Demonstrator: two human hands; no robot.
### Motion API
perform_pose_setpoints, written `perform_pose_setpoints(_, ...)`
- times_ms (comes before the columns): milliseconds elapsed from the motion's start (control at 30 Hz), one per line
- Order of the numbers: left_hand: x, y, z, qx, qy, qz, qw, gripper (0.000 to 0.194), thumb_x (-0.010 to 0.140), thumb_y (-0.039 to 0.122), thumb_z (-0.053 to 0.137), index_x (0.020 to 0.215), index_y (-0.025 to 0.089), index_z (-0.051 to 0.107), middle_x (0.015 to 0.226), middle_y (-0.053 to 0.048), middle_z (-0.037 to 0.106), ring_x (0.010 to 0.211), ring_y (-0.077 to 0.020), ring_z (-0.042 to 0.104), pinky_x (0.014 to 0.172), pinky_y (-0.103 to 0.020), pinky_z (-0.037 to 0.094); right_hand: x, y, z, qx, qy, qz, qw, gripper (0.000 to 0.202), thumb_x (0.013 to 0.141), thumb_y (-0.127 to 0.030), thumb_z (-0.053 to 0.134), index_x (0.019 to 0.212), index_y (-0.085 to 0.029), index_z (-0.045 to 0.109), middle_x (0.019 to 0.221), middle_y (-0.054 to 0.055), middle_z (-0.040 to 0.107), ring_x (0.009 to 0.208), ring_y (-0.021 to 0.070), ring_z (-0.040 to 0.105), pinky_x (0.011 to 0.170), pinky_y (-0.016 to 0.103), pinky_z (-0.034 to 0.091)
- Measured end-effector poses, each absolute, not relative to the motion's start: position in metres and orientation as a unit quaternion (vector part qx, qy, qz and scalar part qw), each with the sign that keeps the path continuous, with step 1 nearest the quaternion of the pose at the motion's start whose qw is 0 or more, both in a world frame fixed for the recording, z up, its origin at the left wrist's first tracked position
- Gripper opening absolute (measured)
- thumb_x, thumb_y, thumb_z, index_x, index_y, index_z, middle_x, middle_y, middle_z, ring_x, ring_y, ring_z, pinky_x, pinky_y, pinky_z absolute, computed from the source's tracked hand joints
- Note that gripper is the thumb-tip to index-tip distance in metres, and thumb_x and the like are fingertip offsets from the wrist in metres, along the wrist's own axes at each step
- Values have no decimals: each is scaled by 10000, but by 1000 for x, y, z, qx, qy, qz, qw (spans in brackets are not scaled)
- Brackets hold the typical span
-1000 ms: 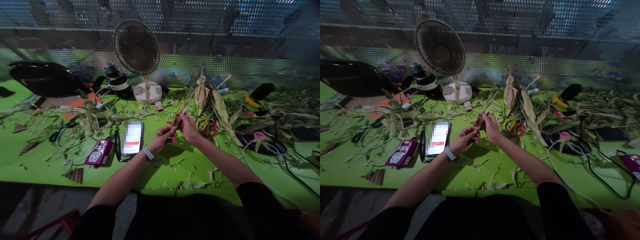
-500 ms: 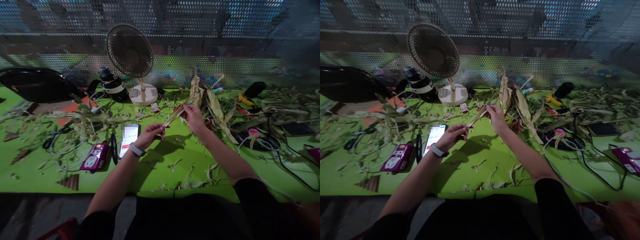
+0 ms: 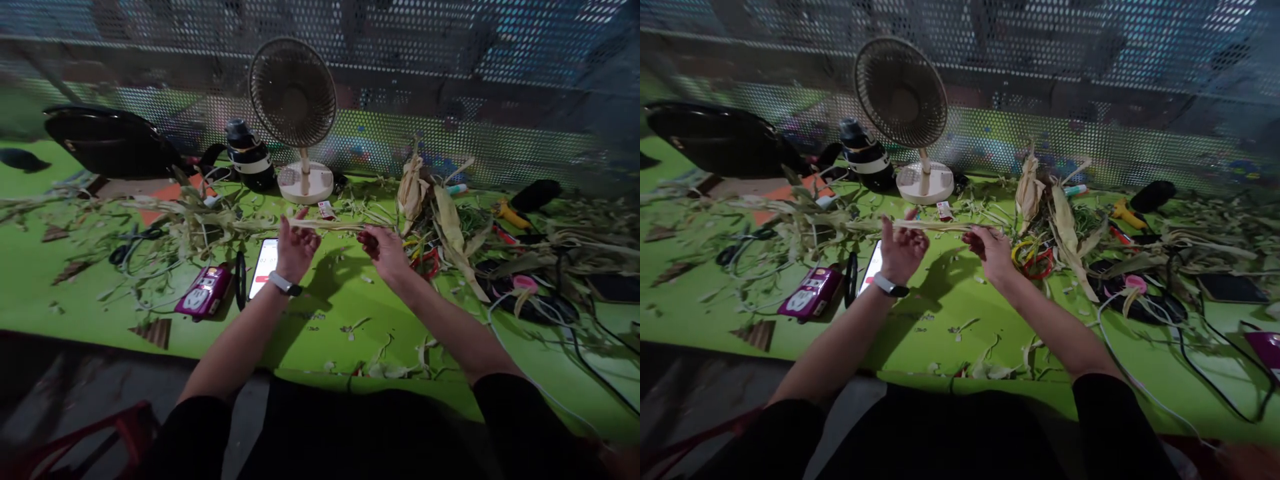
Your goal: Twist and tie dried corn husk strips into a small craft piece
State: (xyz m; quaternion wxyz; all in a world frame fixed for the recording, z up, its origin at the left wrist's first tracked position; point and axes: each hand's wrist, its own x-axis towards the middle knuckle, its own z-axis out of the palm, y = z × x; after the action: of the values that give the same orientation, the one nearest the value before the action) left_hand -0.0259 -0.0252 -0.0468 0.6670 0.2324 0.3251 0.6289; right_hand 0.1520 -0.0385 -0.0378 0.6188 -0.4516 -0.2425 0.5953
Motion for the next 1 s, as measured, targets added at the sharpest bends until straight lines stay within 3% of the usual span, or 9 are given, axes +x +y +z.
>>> perform_pose_setpoints(100,3,-42,-65,276,278,601,696,638,682,746,548,1031,221,641,924,-44,687,917,-157,642,785,-274,503,142,-45,-41,-446,-214,600,629,28,683,-166,662,675,-182,641,562,-47,682,516,72,645,469,146,477)
perform_pose_setpoints(200,23,-54,-79,332,224,577,712,631,612,637,711,1102,252,614,1183,-57,640,1152,-194,559,928,-317,454,135,-50,-46,-447,-201,607,625,34,679,-172,678,675,-189,649,568,-50,687,502,74,634,481,157,495)
perform_pose_setpoints(300,30,-59,-83,341,265,559,708,494,646,495,758,1041,221,643,1130,-51,663,1088,-170,586,959,-299,428,128,-53,-54,-439,-200,620,619,56,660,-177,699,678,-197,650,591,-49,698,522,90,640,529,191,530)
perform_pose_setpoints(533,27,-60,-75,269,329,580,695,314,670,441,744,799,159,689,774,-11,700,742,-112,622,809,-260,482,117,-58,-71,-420,-235,605,634,126,599,-220,753,699,-196,679,658,-20,723,684,172,690,701,339,581)
perform_pose_setpoints(733,26,-62,-72,276,344,587,679,319,708,430,712,883,163,697,843,-38,723,825,-151,658,812,-279,495,114,-63,-76,-438,-279,593,615,160,628,-286,745,753,-194,702,697,-5,727,647,165,667,638,324,551)
perform_pose_setpoints(867,22,-56,-78,284,358,592,664,291,716,425,706,832,158,696,831,-34,724,799,-144,663,764,-260,500,121,-64,-75,-464,-294,588,594,187,638,-317,712,784,-202,696,687,-19,714,642,156,649,616,301,521)
perform_pose_setpoints(1000,12,-45,-79,341,347,586,647,311,705,453,712,807,159,707,835,-36,726,806,-145,667,803,-277,509,144,-53,-64,-444,-367,587,568,314,751,-482,567,784,-204,710,794,12,730,755,171,655,698,322,527)
